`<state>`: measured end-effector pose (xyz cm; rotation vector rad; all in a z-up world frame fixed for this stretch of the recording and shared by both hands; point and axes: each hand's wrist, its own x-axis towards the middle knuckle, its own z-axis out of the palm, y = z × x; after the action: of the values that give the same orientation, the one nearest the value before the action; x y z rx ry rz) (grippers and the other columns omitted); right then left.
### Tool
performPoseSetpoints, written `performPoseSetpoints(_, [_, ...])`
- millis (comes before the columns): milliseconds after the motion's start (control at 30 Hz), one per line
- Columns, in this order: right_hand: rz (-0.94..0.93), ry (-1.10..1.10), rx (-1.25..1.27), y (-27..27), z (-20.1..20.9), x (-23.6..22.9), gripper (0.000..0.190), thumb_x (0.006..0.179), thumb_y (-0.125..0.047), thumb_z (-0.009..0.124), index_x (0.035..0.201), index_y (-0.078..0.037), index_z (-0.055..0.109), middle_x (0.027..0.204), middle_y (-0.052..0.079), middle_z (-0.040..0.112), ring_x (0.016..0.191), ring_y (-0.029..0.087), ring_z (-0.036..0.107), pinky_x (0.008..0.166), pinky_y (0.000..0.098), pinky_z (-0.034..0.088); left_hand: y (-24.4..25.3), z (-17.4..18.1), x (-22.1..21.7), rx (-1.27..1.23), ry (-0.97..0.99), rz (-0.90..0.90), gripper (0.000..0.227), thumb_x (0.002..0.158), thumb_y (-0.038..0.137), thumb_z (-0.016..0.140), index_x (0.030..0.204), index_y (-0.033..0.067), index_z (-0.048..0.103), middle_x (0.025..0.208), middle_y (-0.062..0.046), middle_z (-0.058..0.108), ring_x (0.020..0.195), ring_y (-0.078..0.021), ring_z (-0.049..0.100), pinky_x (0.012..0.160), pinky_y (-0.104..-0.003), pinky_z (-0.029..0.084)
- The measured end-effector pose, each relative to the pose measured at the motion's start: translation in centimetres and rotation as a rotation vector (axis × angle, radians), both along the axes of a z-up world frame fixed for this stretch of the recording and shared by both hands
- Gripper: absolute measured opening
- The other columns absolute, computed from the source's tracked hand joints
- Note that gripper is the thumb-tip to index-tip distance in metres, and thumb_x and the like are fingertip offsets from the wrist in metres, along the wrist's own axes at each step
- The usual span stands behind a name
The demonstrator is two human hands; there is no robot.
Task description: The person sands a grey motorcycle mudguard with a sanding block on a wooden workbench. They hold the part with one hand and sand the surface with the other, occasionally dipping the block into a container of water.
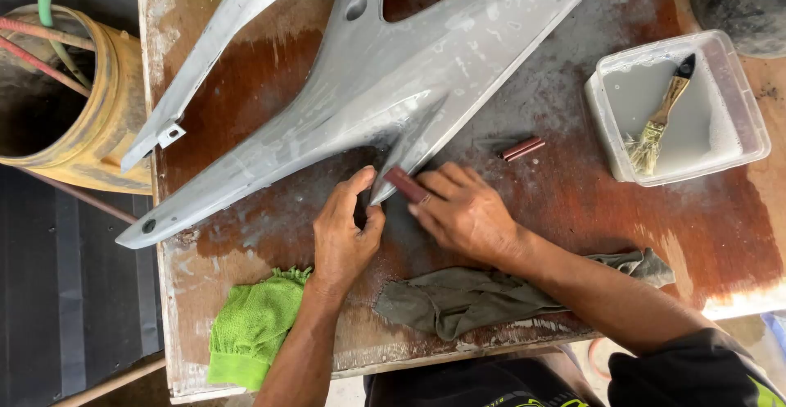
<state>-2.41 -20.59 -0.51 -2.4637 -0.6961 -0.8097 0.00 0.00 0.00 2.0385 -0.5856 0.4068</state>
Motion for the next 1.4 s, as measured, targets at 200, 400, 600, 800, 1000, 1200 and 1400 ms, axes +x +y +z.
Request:
performPoseSetpoints(200, [-0.173,-0.019,-0.098,-1.3,1.6,0.8,0.022,0.101,-0.028,0.058,0.099,-0.012,0.073,0.095,0.004,0.065,0.085,0.027,0.064,0.065,0.0366,0.051,-0.1,0.8,-0.2,-0.013,0.025,0.005,0.051,0.078,-0.010,0.066,0.126,0.0043,0.067,0.105,-0.018,0.074,0.098,-0.0371,0.074,0.087,-0.047,0.059])
performPoseSetpoints(400, [-0.068,0.020,-0.090,0.6,1.9,-0.7,0.015,0.095,-0.025,0.061,0.096,-0.017,0.073,0.094,0.003,0.065,0.086,0.028,0.064,0.067,0.0381,0.050,0.0,0.4,-0.2,-0.016,0.014,0.003,0.051,0.078,-0.009,0.067,0.127,0.0049,0.067,0.105,-0.018,0.074,0.098,-0.0367,0.073,0.088,-0.047,0.058])
performPoseSetpoints(600, [-0.211,0.003,-0.141,-0.8,2.2,0.4,0.015,0.097,-0.023,0.059,0.095,-0.014,0.071,0.093,0.005,0.062,0.085,0.029,0.061,0.065,0.0378,0.049,0.0,0.5,-0.2,-0.005,-0.012,0.022,0.051,0.079,-0.008,0.067,0.128,0.0057,0.067,0.105,-0.016,0.074,0.097,-0.0351,0.074,0.087,-0.045,0.059])
performPoseSetpoints(800, [-0.043,0.031,-0.180,1.0,1.1,-0.7,0.017,0.091,-0.026,0.062,0.102,-0.019,0.073,0.093,0.003,0.064,0.088,0.028,0.063,0.071,0.0394,0.049,0.4,1.0,-0.3,0.024,-0.040,0.000,0.054,0.079,-0.008,0.066,0.132,0.0029,0.063,0.106,-0.019,0.073,0.098,-0.0378,0.072,0.087,-0.046,0.058])
performPoseSetpoints(1000, [-0.205,0.050,-0.213,-0.1,2.6,0.1,0.028,0.093,-0.020,0.064,0.117,-0.007,0.070,0.094,0.011,0.060,0.092,0.032,0.061,0.071,0.0403,0.049,0.7,-0.3,-0.2,0.009,-0.040,0.013,0.053,0.080,-0.006,0.066,0.132,0.0051,0.064,0.104,-0.014,0.073,0.098,-0.0323,0.073,0.088,-0.043,0.058])
performPoseSetpoints(1200, [-0.045,0.098,-0.306,1.0,0.1,-1.0,0.031,0.091,-0.032,0.061,0.119,-0.023,0.071,0.094,0.002,0.062,0.094,0.026,0.062,0.075,0.0404,0.049,1.0,-0.5,-0.3,0.004,-0.055,0.020,0.056,0.078,-0.005,0.066,0.133,0.0054,0.062,0.104,-0.015,0.072,0.097,-0.0322,0.072,0.086,-0.044,0.058])
performPoseSetpoints(1400, [-0.188,0.055,-0.291,-0.5,0.0,0.2,0.052,0.089,-0.019,0.065,0.140,-0.008,0.060,0.093,0.011,0.060,0.092,0.032,0.061,0.074,0.0428,0.052,1.0,-0.2,-0.4,-0.013,-0.048,0.015,0.055,0.079,-0.006,0.065,0.132,0.0049,0.062,0.104,-0.016,0.073,0.096,-0.0321,0.073,0.085,-0.043,0.058])
